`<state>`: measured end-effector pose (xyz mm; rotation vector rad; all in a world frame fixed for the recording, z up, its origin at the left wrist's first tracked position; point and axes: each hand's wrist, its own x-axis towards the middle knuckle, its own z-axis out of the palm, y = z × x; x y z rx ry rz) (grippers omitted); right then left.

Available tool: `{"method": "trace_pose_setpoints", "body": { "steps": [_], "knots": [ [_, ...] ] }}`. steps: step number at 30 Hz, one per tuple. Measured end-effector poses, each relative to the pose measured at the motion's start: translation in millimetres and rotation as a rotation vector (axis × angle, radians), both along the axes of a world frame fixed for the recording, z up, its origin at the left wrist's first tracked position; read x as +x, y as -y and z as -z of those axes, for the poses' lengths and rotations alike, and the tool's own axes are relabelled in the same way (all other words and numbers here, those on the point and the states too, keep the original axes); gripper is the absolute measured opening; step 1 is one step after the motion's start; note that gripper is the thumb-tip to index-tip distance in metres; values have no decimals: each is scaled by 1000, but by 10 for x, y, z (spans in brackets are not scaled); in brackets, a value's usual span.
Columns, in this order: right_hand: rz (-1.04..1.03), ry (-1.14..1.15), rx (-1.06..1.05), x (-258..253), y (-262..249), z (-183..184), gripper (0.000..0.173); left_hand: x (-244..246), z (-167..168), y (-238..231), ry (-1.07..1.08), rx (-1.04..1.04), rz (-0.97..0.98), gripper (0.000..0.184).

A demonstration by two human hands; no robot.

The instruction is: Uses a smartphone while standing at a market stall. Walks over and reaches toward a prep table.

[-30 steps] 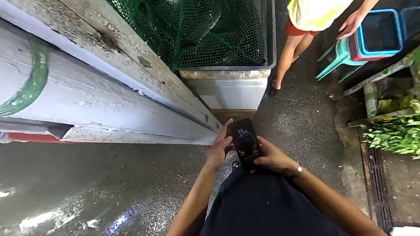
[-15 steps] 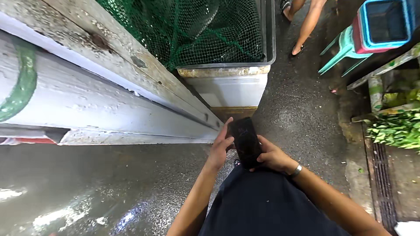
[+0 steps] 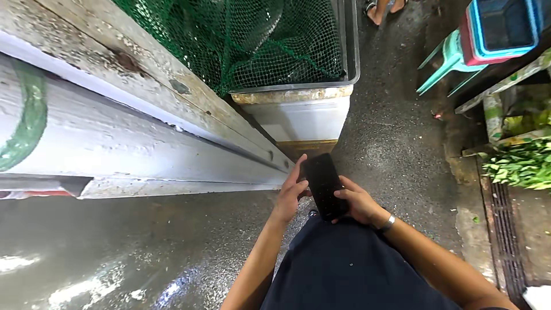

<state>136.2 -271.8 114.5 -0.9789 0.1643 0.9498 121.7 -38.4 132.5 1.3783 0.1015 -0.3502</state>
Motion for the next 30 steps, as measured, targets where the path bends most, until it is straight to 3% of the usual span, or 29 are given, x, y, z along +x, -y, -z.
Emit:
{"method": "trace_pose_setpoints", "body": {
  "steps": [4, 7, 13, 18, 30],
  "knots": [
    [31, 44, -83, 4, -38, -14, 34, 6, 10, -7, -8, -6, 11, 63],
    [6, 115, -69, -13, -41, 23, 47, 6, 19, -13, -13, -9, 8, 63],
    [18, 41, -54, -18, -48, 13, 45, 15, 33, -50, -52, -58, -17, 62],
    [-77, 216, -13, -14, -44, 39, 79, 31, 17, -57, -70, -51, -36, 61],
    [-43, 148, 43, 62, -26, 49, 67, 110, 24, -50, -61, -50, -32, 61]
  ]
}}
